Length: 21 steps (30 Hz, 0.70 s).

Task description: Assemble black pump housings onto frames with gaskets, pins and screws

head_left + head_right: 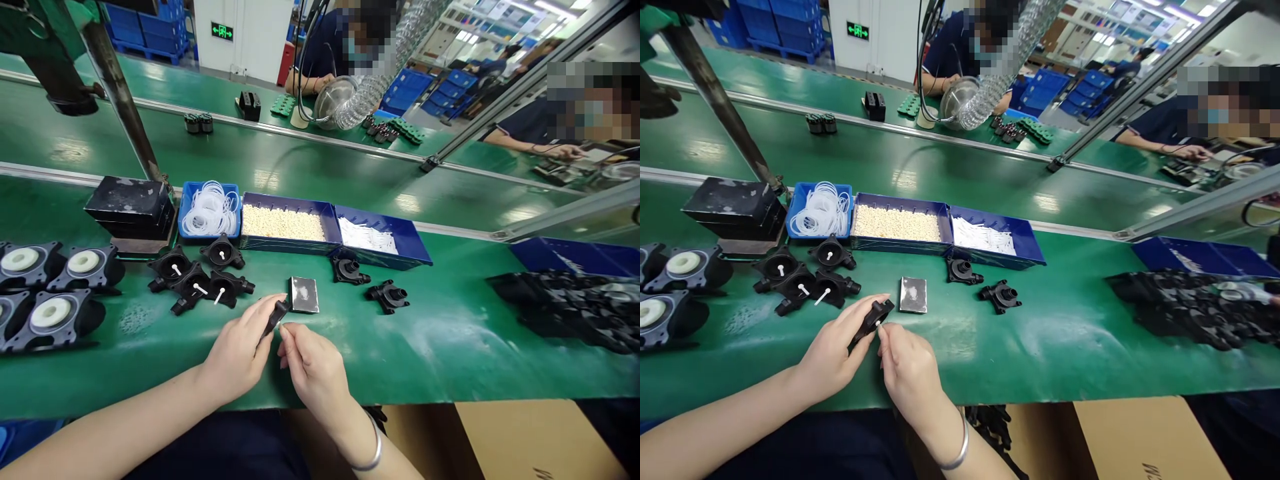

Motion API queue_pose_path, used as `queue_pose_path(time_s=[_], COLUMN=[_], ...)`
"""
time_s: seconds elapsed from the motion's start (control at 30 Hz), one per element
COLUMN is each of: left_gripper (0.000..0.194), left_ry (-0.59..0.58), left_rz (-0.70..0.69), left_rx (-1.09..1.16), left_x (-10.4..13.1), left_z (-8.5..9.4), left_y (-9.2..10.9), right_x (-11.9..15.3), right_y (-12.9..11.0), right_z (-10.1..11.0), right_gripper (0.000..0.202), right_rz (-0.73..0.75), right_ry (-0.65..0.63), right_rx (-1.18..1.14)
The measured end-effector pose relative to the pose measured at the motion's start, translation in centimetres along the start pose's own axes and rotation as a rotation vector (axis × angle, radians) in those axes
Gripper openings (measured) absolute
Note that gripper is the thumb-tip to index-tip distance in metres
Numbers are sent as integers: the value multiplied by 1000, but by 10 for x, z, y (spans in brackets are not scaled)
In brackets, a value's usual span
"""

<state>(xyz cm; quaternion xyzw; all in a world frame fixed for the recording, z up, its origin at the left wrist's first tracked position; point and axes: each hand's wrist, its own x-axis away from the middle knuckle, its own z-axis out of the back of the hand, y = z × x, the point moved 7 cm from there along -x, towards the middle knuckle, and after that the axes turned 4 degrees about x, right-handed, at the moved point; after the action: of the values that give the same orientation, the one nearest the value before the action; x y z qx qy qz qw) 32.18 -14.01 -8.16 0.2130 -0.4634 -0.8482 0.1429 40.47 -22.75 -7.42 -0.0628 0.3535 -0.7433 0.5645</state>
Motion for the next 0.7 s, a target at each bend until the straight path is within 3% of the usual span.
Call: queue_pose_path(time_s=[0.1, 0.2, 0.33, 0.4, 0.5, 0.57, 0.7], left_gripper=[55, 53, 56, 55, 57, 60, 66], left_ry=[9, 33, 13, -31, -31, -1, 56], left_rz=[46, 162, 211, 187, 197, 230, 327], left_rx=[64, 307, 768, 894, 916, 857, 623], left_x=[2, 2, -5, -8, -9, -6, 3], left_z=[-3, -8, -14, -16, -16, -17, -17], left_y=[-6, -14, -9, -4, -8, -14, -23], right_x=[-3, -7, 0, 8, 16, 14, -24], right_y=[2, 10, 38, 47, 44, 42, 53], right_z=[1, 12, 32, 23, -10, -22, -9], right_gripper=[25, 25, 25, 35, 44, 43, 43], right_rz=[-3, -55, -308, -426, -538, -574, -516], right_ry=[-2, -29, 158, 194, 40, 5, 89], right_rx=[-28, -137, -495, -700, -972, -1063, -983])
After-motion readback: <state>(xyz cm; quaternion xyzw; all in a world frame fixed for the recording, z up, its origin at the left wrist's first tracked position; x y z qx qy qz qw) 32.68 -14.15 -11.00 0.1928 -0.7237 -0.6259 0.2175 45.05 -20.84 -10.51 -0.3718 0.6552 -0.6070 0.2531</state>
